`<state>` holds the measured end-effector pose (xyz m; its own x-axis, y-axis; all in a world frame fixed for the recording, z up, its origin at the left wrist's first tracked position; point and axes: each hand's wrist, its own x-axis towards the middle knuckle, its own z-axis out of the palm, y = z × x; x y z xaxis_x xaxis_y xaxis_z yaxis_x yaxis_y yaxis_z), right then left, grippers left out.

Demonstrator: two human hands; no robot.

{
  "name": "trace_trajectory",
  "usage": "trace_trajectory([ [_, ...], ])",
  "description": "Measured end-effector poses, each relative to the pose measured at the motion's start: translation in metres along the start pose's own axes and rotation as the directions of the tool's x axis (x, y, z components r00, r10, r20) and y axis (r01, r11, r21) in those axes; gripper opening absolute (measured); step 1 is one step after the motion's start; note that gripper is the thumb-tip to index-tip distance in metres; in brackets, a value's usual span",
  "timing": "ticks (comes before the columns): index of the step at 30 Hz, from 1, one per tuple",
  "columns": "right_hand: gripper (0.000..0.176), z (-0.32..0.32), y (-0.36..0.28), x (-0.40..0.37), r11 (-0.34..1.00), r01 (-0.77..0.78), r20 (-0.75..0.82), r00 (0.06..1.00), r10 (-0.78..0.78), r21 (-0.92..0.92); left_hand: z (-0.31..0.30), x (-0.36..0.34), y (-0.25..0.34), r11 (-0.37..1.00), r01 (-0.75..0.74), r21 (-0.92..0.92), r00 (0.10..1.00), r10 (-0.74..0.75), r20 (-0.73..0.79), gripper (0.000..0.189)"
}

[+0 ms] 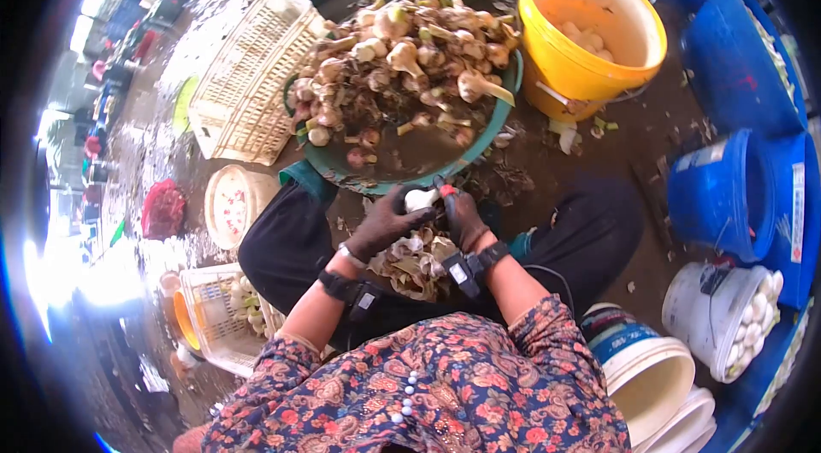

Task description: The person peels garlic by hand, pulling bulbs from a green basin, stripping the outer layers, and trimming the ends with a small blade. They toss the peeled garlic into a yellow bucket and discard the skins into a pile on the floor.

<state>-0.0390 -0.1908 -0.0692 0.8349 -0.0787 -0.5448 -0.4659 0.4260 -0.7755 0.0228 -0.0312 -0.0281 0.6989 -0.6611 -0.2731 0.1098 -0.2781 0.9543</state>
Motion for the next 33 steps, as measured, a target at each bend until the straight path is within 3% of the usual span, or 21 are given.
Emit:
trace_trajectory([
  [1, 0.046, 0.006, 0.0, 0.001, 0.989, -0.068, -0.01, 0.997, 0.07, 0.133, -0.002, 0.0, 0.023, 0.957, 0.289, 0.03, 0.957, -0.289, 0.01, 0.047],
  [2, 0.048, 0.01, 0.0, 0.003, 0.954, -0.133, -0.017, 0.99, 0.143, 0.267, -0.013, 0.005, 0.018, 0.958, 0.285, 0.027, 0.958, -0.285, -0.002, 0.047],
  [4, 0.051, 0.005, -0.012, 0.002, 0.934, -0.199, -0.003, 0.978, 0.21, 0.297, -0.047, 0.015, 0.001, 0.847, 0.337, -0.41, 0.929, -0.371, -0.003, 0.045],
  [6, 0.054, 0.0, -0.014, 0.003, 0.899, -0.271, 0.005, 0.958, 0.287, 0.344, -0.09, 0.022, 0.041, 0.767, -0.114, -0.631, 0.967, -0.059, -0.247, 0.049],
  [8, 0.057, -0.005, -0.009, 0.011, 0.888, -0.289, 0.005, 0.952, 0.307, 0.359, -0.179, 0.045, 0.012, 0.832, -0.471, -0.294, 0.833, 0.31, -0.458, 0.053],
  [10, 0.054, -0.005, -0.005, 0.015, 0.856, -0.305, 0.029, 0.946, 0.323, 0.417, -0.177, 0.046, 0.072, 0.596, -0.404, -0.694, 0.892, 0.088, -0.444, 0.054],
  [12, 0.051, -0.003, 0.0, 0.024, 0.89, -0.309, -0.024, 0.942, 0.336, 0.335, -0.192, 0.079, 0.025, 0.989, -0.145, -0.04, 0.866, 0.108, -0.489, 0.04],
  [13, 0.047, -0.003, 0.003, 0.026, 0.88, -0.323, -0.014, 0.937, 0.35, 0.349, -0.164, 0.077, 0.042, 0.969, 0.2, 0.145, 0.886, -0.115, -0.448, 0.042],
  [14, 0.047, -0.004, 0.006, 0.026, 0.878, -0.324, -0.02, 0.935, 0.353, 0.352, -0.179, 0.099, -0.026, 0.863, 0.259, 0.434, 0.917, -0.078, -0.391, 0.054],
  [15, 0.042, -0.004, 0.009, 0.026, 0.892, -0.31, -0.022, 0.942, 0.336, 0.329, -0.17, 0.103, -0.045, 0.559, 0.412, 0.72, 0.9, -0.13, -0.415, 0.064],
  [16, 0.038, -0.004, 0.011, 0.026, 0.906, -0.296, -0.026, 0.948, 0.318, 0.304, -0.162, 0.108, -0.072, 0.639, 0.308, 0.705, 0.948, -0.14, -0.287, 0.068],
  [17, 0.036, -0.004, 0.008, 0.026, 0.904, -0.302, -0.033, 0.944, 0.327, 0.304, -0.146, 0.108, -0.065, 0.451, 0.313, 0.836, 0.941, -0.269, -0.207, 0.064],
  [18, 0.036, -0.003, 0.005, 0.025, 0.905, -0.302, -0.043, 0.943, 0.329, 0.301, -0.128, 0.1, -0.059, 0.491, 0.261, 0.831, 0.964, -0.173, -0.2, 0.064],
  [20, 0.036, 0.003, -0.001, 0.023, 0.927, -0.302, -0.129, 0.934, 0.334, 0.221, -0.118, 0.115, -0.064, 0.354, 0.299, 0.886, 0.904, -0.402, -0.144, 0.054],
  [21, 0.03, 0.003, -0.002, 0.023, 0.939, -0.264, -0.111, 0.95, 0.293, 0.221, -0.113, 0.117, -0.072, 0.357, 0.292, 0.888, 0.905, -0.404, -0.135, 0.054],
  [22, 0.03, 0.002, 0.004, 0.025, 0.936, -0.271, -0.118, 0.946, 0.303, 0.226, -0.107, 0.114, -0.092, 0.763, 0.234, 0.602, 0.965, -0.257, -0.05, 0.049],
  [23, 0.028, 0.002, 0.01, 0.031, 0.986, -0.099, -0.122, 0.986, 0.116, 0.136, -0.099, 0.108, -0.091, 0.98, 0.087, 0.177, 0.996, -0.08, -0.048, 0.045],
  [25, 0.031, 0.008, 0.013, 0.033, 0.947, 0.3, -0.179, 0.931, -0.317, -0.114, -0.077, 0.092, -0.057, 0.981, 0.183, 0.065, 0.983, -0.183, 0.005, 0.044],
  [28, 0.03, 0.009, 0.016, 0.033, 0.893, 0.367, -0.177, 0.891, -0.418, -0.261, -0.043, 0.067, -0.013, 0.962, 0.272, -0.007, 0.948, -0.267, 0.171, 0.056],
  [30, 0.028, 0.009, 0.013, 0.027, 0.868, 0.36, -0.236, 0.861, -0.45, -0.342, -0.025, 0.052, -0.01, 0.997, 0.035, 0.064, 0.986, -0.045, 0.161, 0.059],
  [33, 0.026, 0.009, -0.003, 0.015, 0.869, 0.384, -0.204, 0.866, -0.456, -0.311, -0.014, 0.034, 0.013, 0.975, -0.047, 0.215, 0.995, 0.027, 0.095, 0.059],
])
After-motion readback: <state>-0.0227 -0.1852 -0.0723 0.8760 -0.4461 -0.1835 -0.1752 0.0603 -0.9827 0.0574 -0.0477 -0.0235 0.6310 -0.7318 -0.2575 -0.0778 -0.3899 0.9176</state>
